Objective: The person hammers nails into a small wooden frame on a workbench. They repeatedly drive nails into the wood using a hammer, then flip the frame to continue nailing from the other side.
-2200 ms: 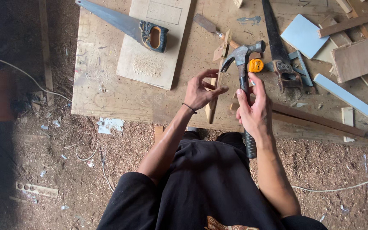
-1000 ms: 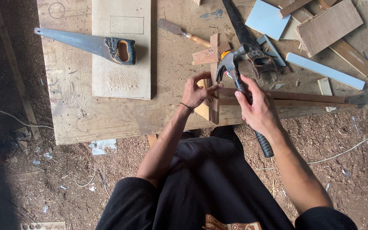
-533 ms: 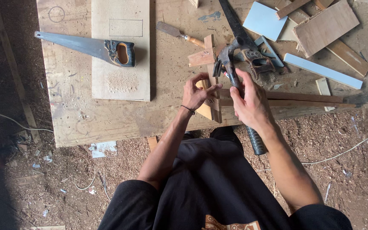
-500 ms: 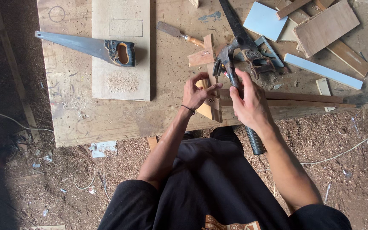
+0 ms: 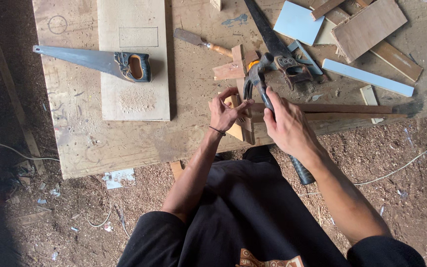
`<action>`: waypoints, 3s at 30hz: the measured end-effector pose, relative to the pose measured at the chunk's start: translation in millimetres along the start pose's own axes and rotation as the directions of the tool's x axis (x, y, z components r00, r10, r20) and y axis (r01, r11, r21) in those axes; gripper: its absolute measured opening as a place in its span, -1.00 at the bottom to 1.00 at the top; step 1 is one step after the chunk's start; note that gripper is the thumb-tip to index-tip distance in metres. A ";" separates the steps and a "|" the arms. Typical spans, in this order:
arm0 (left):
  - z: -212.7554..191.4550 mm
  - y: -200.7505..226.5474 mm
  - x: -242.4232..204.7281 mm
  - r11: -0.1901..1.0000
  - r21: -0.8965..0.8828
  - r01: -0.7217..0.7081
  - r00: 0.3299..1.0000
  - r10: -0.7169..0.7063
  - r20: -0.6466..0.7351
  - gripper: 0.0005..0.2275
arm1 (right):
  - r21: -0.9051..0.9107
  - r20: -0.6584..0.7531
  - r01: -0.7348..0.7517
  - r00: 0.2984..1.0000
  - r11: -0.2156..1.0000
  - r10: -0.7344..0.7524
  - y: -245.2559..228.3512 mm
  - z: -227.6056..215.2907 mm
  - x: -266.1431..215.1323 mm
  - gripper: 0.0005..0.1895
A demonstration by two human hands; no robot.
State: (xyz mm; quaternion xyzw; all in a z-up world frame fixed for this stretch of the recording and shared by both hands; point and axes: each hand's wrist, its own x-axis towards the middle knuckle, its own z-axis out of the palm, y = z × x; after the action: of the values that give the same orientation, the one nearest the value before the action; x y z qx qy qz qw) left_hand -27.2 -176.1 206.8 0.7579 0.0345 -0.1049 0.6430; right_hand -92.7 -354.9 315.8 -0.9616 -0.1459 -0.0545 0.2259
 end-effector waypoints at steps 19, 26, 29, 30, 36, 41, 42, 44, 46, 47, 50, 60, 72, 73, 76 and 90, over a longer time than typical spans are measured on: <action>2.6 -31.6 -11.6 0.962 -0.034 -0.272 0.961 0.273 0.032 -0.27 | 0.153 0.171 -0.031 0.985 0.988 0.004 -16.9 -29.1 3.7 -0.46; -5.3 -23.7 -15.3 0.970 -0.010 -0.243 0.970 0.243 0.005 -0.32 | 0.035 0.226 -0.041 0.974 0.999 0.032 -28.7 -28.0 -2.9 -0.43; -8.4 -20.5 -16.5 0.969 0.042 -0.244 0.970 0.243 0.024 -0.34 | -0.003 0.272 -0.088 0.959 0.996 0.086 -28.9 -27.2 -4.9 -0.42; -8.6 -20.2 -16.7 0.967 0.060 -0.247 0.969 0.246 0.027 -0.35 | -0.007 0.302 -0.121 0.946 0.993 0.117 -27.2 -27.3 -4.5 -0.42; -2.5 -28.1 -16.4 0.941 0.017 -0.339 0.939 0.337 0.063 -0.35 | -0.093 0.094 0.299 0.952 0.950 -0.291 -7.0 -42.3 14.4 -0.47; -2.5 -32.5 -14.6 0.939 0.016 -0.345 0.937 0.343 0.073 -0.30 | 0.010 0.659 -0.414 0.687 0.910 0.306 -2.3 -67.0 39.4 -0.37; -2.6 -31.8 -12.8 0.938 0.028 -0.346 0.937 0.343 0.062 -0.29 | 0.044 0.656 -0.447 0.687 0.894 0.311 -2.8 -67.9 41.3 -0.38; -6.5 -29.7 -10.2 0.944 0.032 -0.328 0.944 0.327 0.037 -0.27 | 0.111 0.626 -0.466 0.719 0.878 0.303 -3.4 -64.0 41.9 -0.39; -13.5 -25.0 -6.4 0.944 0.041 -0.327 0.945 0.326 0.016 -0.27 | 0.173 0.566 -0.434 0.778 0.884 0.271 -2.2 -53.8 38.5 -0.38; -17.3 -22.7 -5.3 0.942 0.047 -0.334 0.943 0.333 0.013 -0.28 | 0.229 0.576 -0.481 0.768 0.846 0.280 0.8 -48.6 35.1 -0.38; -31.3 -15.1 -5.8 0.924 0.076 -0.376 0.924 0.367 0.107 -0.30 | 0.404 0.550 -0.543 0.787 0.736 0.279 14.2 -38.0 19.9 -0.37; -33.4 3.6 4.6 0.963 0.019 -0.269 0.942 0.259 0.214 -0.34 | 0.120 0.106 0.220 0.967 0.968 -0.232 38.6 -45.4 11.9 -0.33; -34.1 -14.4 36.9 0.964 -0.026 -0.266 0.936 0.264 0.234 -0.38 | -0.022 0.411 0.342 0.860 0.939 -0.303 39.7 -42.4 78.6 -0.42; -34.4 -15.4 39.4 0.962 -0.027 -0.272 0.935 0.271 0.231 -0.37 | -0.029 0.447 0.344 0.845 0.939 -0.295 37.4 -44.9 85.1 -0.42; -39.1 -17.3 47.3 0.971 -0.057 -0.232 0.950 0.238 0.201 -0.34 | -0.103 0.584 0.270 0.795 0.957 -0.161 32.0 -56.1 100.6 -0.43; -56.3 -29.6 59.5 0.976 -0.148 -0.160 0.955 0.191 0.226 -0.43 | -0.187 0.596 0.370 0.779 0.910 -0.194 -0.5 -67.4 138.9 -0.41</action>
State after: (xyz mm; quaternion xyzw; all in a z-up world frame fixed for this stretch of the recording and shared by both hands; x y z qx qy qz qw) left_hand 31.8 -120.6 174.6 0.6970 -0.1040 -0.1350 0.6966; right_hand 36.6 -349.3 399.9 -0.9233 -0.3402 0.1776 0.0161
